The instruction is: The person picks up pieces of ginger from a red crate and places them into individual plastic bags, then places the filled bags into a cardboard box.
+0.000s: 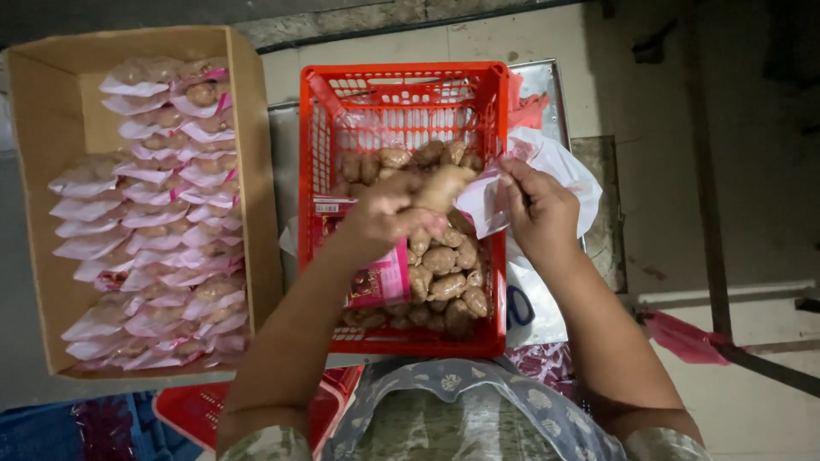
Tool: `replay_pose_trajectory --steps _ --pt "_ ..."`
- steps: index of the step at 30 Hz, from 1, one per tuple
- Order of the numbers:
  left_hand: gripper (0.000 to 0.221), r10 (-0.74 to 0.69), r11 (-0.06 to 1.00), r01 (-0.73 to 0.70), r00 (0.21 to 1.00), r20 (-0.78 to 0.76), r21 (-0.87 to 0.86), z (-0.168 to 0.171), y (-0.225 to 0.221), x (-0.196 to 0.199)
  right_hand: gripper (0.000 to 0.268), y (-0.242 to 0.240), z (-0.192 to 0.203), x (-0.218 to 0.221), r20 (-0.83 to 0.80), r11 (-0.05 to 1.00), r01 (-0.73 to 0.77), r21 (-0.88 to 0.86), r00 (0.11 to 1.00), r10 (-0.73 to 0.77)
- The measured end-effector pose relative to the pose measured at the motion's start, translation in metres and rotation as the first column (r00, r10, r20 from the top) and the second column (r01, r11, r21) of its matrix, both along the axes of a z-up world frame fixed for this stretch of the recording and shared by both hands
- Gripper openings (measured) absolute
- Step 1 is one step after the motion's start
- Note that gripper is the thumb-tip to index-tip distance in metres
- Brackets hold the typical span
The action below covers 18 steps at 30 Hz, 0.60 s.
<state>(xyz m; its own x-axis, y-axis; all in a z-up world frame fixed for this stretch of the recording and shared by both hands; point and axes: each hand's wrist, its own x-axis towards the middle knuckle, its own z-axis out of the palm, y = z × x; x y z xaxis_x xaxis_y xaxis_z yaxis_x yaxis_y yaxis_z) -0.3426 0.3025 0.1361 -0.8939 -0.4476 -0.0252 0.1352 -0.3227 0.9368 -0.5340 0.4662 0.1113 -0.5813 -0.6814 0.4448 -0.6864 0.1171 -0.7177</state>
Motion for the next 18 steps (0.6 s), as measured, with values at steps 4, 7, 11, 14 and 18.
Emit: replay_pose_trajectory --steps 4,7,11,14,18 --pt "0.024 -0.090 0.992 0.084 0.994 0.063 0.093 -0.051 0.011 -0.013 0.016 -0.006 0.004 0.003 -0.010 1.000 -0.013 0.012 1.000 0.013" --pt "0.025 -0.012 0.986 -0.020 0.982 0.189 0.165 -0.055 0.025 -0.019 0.012 -0.006 -0.007 0.011 -0.001 0.999 -0.030 0.035 1.000 0.030" --pt "0.036 0.006 0.881 -0.212 0.899 0.438 0.422 -0.048 0.034 -0.027 0.008 -0.009 -0.009 0.025 0.087 0.995 -0.094 0.042 0.992 0.090" --pt "0.029 -0.274 0.732 -0.015 0.909 0.314 0.681 -0.093 0.037 -0.024 0.011 -0.011 -0.012 0.032 0.145 0.995 -0.104 0.014 0.984 0.100" --pt "0.022 -0.390 0.598 0.083 0.899 0.199 0.797 -0.032 0.052 -0.014 0.008 -0.003 -0.031 0.024 0.223 0.996 -0.078 0.049 0.973 0.065"
